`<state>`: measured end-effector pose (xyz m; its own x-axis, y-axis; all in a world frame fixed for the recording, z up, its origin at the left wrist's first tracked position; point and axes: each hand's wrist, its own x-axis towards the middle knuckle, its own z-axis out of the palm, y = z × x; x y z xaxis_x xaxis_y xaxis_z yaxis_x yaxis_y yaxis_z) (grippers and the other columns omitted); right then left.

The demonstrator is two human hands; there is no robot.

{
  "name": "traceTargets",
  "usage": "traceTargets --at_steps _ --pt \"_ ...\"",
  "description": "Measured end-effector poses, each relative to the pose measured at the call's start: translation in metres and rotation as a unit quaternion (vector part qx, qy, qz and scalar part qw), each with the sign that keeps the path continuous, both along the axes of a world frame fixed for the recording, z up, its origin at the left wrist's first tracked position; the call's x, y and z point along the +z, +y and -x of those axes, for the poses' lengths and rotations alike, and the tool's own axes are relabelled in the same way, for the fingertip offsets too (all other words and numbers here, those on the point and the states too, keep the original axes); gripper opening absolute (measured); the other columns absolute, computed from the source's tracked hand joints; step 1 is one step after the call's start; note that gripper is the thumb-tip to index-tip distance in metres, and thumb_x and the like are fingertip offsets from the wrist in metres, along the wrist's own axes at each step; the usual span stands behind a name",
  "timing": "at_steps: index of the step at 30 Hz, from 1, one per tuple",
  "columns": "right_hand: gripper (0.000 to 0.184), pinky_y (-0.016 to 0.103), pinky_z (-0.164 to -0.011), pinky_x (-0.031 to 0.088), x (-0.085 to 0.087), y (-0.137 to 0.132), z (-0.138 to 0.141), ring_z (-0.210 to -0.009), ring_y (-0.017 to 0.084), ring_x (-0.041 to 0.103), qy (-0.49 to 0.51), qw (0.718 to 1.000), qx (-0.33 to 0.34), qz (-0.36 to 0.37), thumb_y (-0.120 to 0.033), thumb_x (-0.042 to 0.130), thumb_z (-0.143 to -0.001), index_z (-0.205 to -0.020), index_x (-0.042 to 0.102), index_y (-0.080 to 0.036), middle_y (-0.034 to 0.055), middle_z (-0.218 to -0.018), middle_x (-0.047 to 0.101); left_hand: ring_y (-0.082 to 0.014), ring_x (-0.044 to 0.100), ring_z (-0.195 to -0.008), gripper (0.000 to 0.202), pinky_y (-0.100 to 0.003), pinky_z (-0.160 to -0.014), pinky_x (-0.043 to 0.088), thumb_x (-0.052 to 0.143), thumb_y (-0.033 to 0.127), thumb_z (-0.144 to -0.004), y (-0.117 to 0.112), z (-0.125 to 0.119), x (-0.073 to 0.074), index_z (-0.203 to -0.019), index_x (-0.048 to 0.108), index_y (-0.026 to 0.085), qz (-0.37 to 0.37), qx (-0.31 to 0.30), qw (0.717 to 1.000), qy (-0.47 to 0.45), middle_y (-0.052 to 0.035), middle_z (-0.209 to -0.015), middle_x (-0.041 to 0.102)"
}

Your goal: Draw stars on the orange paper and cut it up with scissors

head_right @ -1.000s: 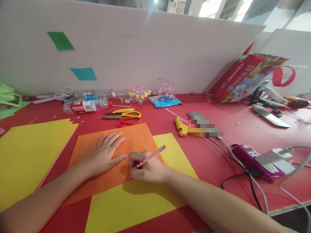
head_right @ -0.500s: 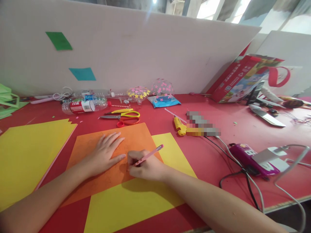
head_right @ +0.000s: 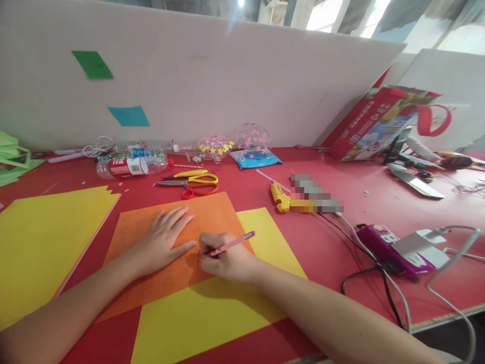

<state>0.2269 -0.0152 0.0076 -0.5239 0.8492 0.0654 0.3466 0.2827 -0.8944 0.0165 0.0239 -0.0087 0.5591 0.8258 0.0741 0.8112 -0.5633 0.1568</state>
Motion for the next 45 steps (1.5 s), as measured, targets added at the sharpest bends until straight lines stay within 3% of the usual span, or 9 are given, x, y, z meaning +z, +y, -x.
traceTargets --at_steps 15,25,37,45 --pt "0.019 0.021 -0.045 0.023 0.0043 0.0013 -0.0007 -0.048 0.007 0.030 0.024 0.998 0.034 0.045 -0.005 0.047 -0.058 -0.056 0.035 -0.020 -0.0085 -0.051 0.036 -0.0321 0.024 -0.141 0.063 -0.056 -0.112 0.015 0.036 0.062 -0.093 0.0006 0.0010 -0.0023 -0.140 0.041 0.020 0.000 0.002 1.000 -0.010 -0.0165 -0.152 0.034" --pt "0.020 0.021 -0.044 0.024 0.0057 0.0016 -0.0018 -0.046 0.006 0.032 0.023 0.998 0.045 0.045 -0.005 0.049 -0.058 -0.055 0.035 -0.020 -0.0084 -0.050 0.039 -0.0331 0.022 -0.142 0.066 -0.057 -0.112 0.015 0.037 0.059 -0.094 -0.0014 -0.0023 0.0034 -0.141 0.041 0.012 0.011 0.009 1.000 0.018 -0.0206 -0.152 0.032" --pt "0.020 0.020 -0.045 0.025 0.0001 -0.0010 -0.0006 -0.048 0.007 0.031 0.037 0.998 0.050 0.023 -0.005 0.049 -0.062 -0.059 0.036 -0.020 -0.0084 -0.053 0.037 -0.0320 0.022 -0.142 0.065 -0.056 -0.112 0.015 0.036 0.058 -0.094 -0.0006 -0.0025 0.0033 -0.141 0.040 0.014 0.013 0.008 1.000 0.020 -0.0193 -0.152 0.032" --pt "0.020 0.020 -0.048 0.028 0.0025 -0.0036 0.0004 -0.050 0.007 0.036 0.001 0.999 0.047 0.008 -0.003 0.051 -0.064 -0.062 0.040 -0.019 -0.0072 -0.056 0.043 -0.0317 0.023 -0.141 0.063 -0.056 -0.112 0.016 0.035 0.059 -0.094 0.0004 -0.0003 0.0011 -0.140 0.042 0.016 0.001 0.002 1.000 0.007 -0.0183 -0.151 0.034"
